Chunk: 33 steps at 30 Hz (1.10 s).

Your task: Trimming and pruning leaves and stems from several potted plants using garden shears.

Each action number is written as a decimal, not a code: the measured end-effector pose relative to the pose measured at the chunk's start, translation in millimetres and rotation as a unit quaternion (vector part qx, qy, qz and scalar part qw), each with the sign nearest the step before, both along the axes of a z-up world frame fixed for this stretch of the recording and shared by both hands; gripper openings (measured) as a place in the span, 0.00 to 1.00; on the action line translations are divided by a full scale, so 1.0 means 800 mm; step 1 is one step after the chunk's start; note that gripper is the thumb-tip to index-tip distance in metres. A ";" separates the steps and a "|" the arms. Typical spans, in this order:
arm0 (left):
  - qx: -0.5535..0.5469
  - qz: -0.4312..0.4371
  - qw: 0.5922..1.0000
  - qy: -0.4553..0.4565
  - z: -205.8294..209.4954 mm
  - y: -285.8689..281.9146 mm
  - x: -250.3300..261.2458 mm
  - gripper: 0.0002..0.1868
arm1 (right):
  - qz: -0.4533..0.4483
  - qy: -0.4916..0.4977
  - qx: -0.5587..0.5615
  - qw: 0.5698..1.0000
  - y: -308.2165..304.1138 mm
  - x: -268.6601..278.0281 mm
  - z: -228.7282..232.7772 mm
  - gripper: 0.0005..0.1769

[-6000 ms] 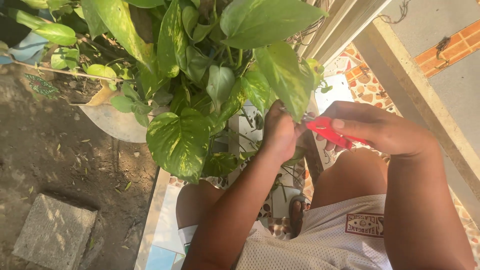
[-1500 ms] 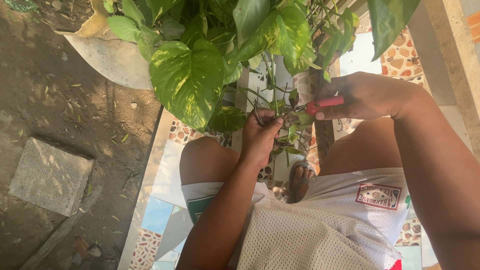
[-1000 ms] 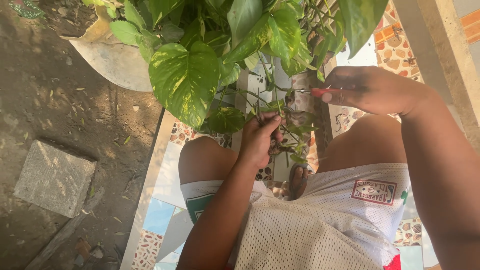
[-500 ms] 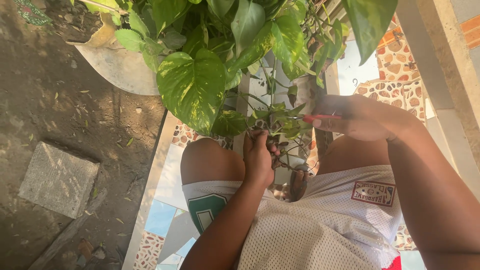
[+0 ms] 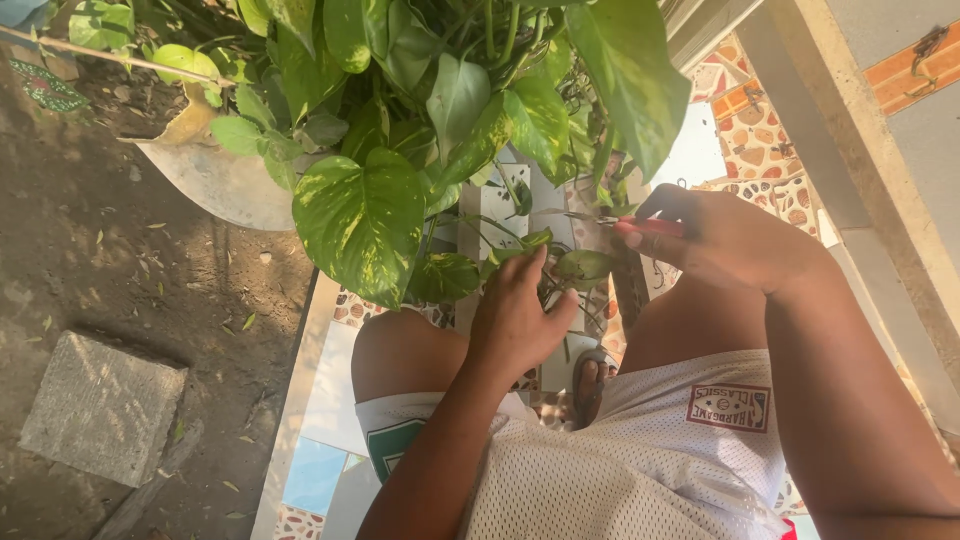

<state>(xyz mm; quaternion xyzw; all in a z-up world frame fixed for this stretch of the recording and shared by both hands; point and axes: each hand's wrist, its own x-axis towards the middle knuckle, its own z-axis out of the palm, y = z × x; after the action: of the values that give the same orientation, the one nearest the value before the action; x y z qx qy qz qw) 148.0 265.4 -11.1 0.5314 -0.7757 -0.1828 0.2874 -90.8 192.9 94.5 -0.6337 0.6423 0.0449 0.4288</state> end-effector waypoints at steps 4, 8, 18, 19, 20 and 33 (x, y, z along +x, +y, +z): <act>0.123 0.009 0.980 0.153 0.036 -0.057 -0.027 0.18 | -0.070 0.126 0.026 0.989 0.000 -0.027 0.047 0.29; 0.398 0.127 0.766 0.488 0.030 -0.151 -0.085 0.20 | -0.197 0.033 -0.047 0.979 0.000 -0.067 0.049 0.31; 0.424 0.147 0.697 0.560 -0.055 -0.182 -0.116 0.21 | -0.167 -0.099 -0.033 0.980 -0.072 -0.055 0.009 0.29; 0.424 0.147 0.696 0.560 -0.049 -0.177 -0.112 0.21 | -0.167 -0.099 -0.033 0.980 -0.076 -0.055 0.000 0.29; 0.376 0.133 0.733 0.551 -0.042 -0.173 -0.106 0.21 | -0.149 -0.120 -0.010 0.982 -0.080 -0.055 -0.009 0.27; 0.331 0.125 0.803 0.480 -0.039 -0.167 -0.090 0.13 | -0.065 -0.221 -0.008 0.973 -0.117 -0.055 -0.049 0.24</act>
<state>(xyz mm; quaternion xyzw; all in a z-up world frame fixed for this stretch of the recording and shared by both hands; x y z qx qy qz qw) 76.2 131.8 -42.3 0.5309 -0.3581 -0.6227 0.4496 -134.9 99.6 55.6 -0.5885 0.5714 -0.1295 0.5572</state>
